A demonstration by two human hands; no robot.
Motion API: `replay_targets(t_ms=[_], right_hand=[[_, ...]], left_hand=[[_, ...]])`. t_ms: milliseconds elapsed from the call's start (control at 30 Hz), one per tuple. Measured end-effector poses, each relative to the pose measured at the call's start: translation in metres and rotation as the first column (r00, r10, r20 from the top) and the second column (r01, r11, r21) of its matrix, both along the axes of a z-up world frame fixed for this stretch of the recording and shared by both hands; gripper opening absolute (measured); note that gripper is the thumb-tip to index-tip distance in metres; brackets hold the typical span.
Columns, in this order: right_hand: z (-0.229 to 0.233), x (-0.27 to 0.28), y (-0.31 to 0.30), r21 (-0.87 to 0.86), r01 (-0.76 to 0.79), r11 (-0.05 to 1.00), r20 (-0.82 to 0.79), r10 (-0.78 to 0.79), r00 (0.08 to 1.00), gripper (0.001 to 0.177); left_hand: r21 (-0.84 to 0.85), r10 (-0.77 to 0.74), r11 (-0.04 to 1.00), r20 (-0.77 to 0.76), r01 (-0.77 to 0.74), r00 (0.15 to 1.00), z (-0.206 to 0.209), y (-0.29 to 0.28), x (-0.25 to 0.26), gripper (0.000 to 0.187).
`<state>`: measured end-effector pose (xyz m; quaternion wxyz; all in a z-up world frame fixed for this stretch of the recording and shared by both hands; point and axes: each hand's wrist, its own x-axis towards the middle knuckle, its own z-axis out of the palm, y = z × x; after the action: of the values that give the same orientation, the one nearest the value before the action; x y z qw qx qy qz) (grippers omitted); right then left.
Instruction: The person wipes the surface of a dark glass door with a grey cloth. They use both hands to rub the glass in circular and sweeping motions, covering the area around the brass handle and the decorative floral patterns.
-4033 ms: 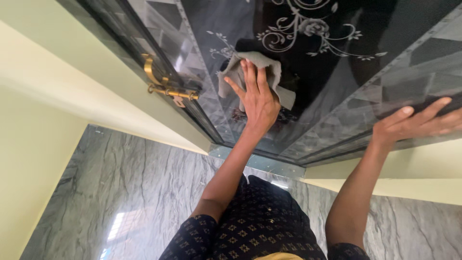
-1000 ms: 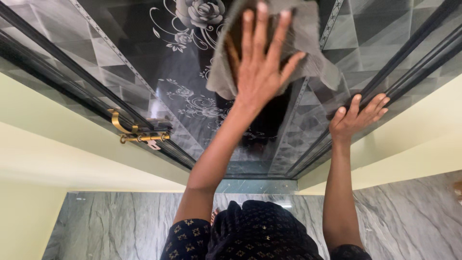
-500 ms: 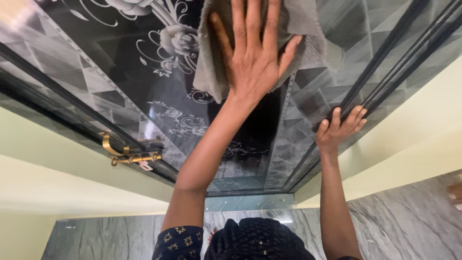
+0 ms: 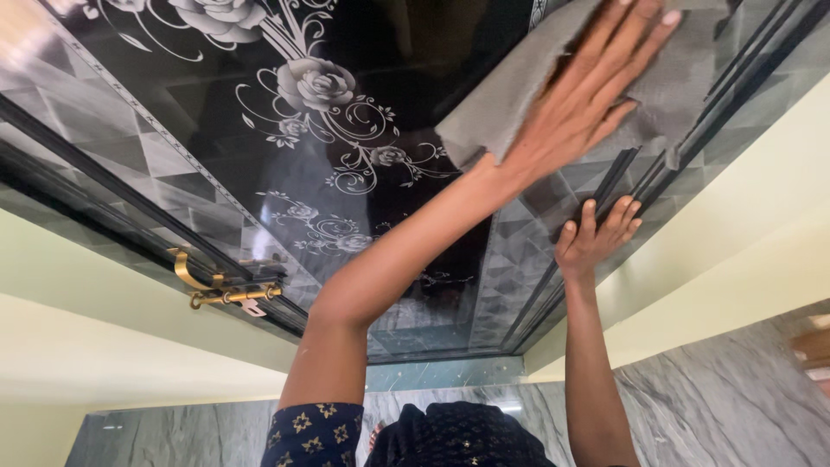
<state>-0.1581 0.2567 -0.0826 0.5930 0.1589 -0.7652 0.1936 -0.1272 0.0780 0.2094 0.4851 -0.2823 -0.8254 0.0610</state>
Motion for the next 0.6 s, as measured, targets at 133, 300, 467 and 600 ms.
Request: replay_targets(t_ms=[133, 300, 467, 600], right_hand=[[-0.001, -0.001, 0.002, 0.007, 0.009, 1.0, 0.012, -0.009, 1.0, 0.052], [-0.001, 0.002, 0.002, 0.021, 0.019, 1.0, 0.036, -0.02, 0.999, 0.053], [0.0, 0.003, 0.003, 0.028, 0.022, 0.999, 0.034, -0.023, 0.999, 0.054], [-0.005, 0.001, 0.006, 0.043, 0.015, 0.999, 0.024, -0.016, 1.0, 0.053]], left_hand=[[0.118, -0.26, 0.956, -0.076, 0.268, 0.963, 0.006, 0.019, -0.033, 0.08], [0.182, -0.389, 0.891, -0.164, 0.416, 0.906, 0.015, 0.027, -0.074, 0.07], [0.22, -0.2, 0.947, -0.171, 0.235, 0.965, 0.035, 0.0, -0.061, 0.054], [0.32, -0.221, 0.912, -0.142, 0.256, 0.965, 0.056, -0.033, -0.044, 0.041]])
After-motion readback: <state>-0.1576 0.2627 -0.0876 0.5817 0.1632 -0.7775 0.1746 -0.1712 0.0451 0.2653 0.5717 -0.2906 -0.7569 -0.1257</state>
